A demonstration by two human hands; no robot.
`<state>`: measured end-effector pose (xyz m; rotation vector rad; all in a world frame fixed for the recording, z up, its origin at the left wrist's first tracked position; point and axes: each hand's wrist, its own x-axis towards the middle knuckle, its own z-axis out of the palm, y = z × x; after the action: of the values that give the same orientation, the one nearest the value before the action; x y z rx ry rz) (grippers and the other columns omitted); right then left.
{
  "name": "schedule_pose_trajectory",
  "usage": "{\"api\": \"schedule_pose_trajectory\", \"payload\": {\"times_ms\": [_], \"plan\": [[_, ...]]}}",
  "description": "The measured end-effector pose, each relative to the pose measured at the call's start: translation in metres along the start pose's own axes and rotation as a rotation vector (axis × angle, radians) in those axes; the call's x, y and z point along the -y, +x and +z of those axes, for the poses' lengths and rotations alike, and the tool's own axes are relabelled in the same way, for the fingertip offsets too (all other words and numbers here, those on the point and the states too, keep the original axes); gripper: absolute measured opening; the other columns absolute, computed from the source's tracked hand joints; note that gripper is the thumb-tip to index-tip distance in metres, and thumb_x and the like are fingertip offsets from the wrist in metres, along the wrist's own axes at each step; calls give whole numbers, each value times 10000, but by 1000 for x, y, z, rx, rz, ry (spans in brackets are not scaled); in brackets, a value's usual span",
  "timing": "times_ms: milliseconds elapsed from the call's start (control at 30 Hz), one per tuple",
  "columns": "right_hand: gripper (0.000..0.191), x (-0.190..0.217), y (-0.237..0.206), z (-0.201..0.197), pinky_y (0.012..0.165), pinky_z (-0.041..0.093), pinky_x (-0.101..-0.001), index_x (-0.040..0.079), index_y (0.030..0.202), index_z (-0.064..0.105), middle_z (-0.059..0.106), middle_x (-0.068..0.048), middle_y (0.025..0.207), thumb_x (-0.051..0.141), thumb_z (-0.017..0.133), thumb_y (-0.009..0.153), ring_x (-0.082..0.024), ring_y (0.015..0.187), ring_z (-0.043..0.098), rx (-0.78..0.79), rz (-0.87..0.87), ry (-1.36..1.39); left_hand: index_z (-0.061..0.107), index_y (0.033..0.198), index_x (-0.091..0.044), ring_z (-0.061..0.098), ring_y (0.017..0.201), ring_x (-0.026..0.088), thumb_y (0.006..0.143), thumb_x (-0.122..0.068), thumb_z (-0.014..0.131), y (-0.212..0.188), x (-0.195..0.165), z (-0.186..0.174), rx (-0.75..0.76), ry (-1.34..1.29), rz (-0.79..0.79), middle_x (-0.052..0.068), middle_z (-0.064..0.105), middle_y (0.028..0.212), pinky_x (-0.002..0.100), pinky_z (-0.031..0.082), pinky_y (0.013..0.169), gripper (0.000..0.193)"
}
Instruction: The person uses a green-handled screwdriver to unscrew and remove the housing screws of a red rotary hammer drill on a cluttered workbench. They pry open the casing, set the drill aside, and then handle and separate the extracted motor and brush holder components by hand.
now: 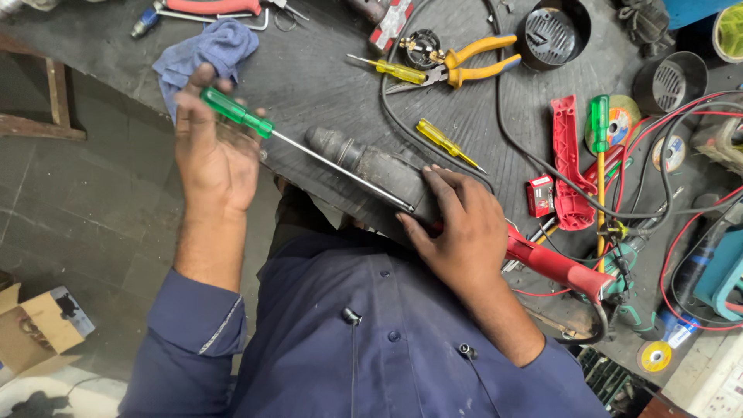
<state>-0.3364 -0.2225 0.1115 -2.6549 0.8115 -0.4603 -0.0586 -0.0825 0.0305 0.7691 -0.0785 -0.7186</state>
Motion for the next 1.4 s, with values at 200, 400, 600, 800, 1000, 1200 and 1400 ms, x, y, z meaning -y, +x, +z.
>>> {"api": "schedule_pose_trajectory", "payload": {"times_ms": [200, 400, 600, 800, 1000, 1200, 1400], "plan": [[651, -1, 0, 1, 912, 518, -438, 52, 1306, 647, 662, -103, 1248, 316, 881, 759, -313, 1116, 648, -4, -10, -5, 518, 1456, -163, 643, 1272, 191, 1022, -367, 653, 0, 9, -3, 7, 44, 52, 24, 615, 1391, 467, 517, 1165, 498], [657, -1, -2, 1, 924, 518, -435, 51, 1318, 645, 659, -105, 1257, 321, 880, 767, -311, 1121, 648, -2, -11, -4, 487, 1466, -138, 555, 1140, 163, 1154, -274, 689, 0, 9, -2, -18, 79, 64, 19, 530, 1262, 418, 506, 1068, 396], [652, -1, -2, 2, 929, 515, -428, 58, 1316, 647, 662, -100, 1255, 325, 879, 768, -305, 1130, 649, -14, -10, -13, 554, 1431, -122, 625, 1191, 206, 1029, -332, 621, -2, 10, -3, -48, -119, -31, 43, 611, 1345, 445, 577, 1028, 458], [656, -1, -2, 2, 920, 514, -429, 67, 1316, 649, 660, -98, 1246, 330, 882, 763, -306, 1127, 649, -12, -2, -17, 536, 1486, -132, 604, 1269, 200, 1110, -268, 643, 4, 11, -7, 13, 7, 49, 31, 607, 1357, 461, 528, 1197, 413], [661, 0, -2, 2, 914, 515, -429, 65, 1315, 647, 660, -101, 1243, 328, 882, 756, -308, 1118, 648, 0, 9, -16, 538, 1485, -130, 575, 1264, 209, 1140, -291, 605, -1, 10, -5, 42, -57, 26, 33, 596, 1341, 479, 492, 1158, 386], [647, 0, -1, 1, 918, 520, -425, 69, 1316, 648, 662, -92, 1246, 323, 879, 767, -298, 1123, 652, -13, -3, -8, 527, 1504, -157, 610, 1339, 191, 1052, -333, 622, -2, 8, -1, 38, -49, -36, 25, 620, 1418, 445, 527, 1198, 494], [650, 1, -1, 1, 913, 521, -427, 67, 1314, 651, 664, -90, 1245, 323, 877, 761, -298, 1122, 652, 0, 4, -8, 515, 1525, -146, 598, 1209, 183, 1108, -313, 671, 1, 5, 1, 11, 128, 23, 30, 588, 1316, 443, 520, 1141, 476]]}}
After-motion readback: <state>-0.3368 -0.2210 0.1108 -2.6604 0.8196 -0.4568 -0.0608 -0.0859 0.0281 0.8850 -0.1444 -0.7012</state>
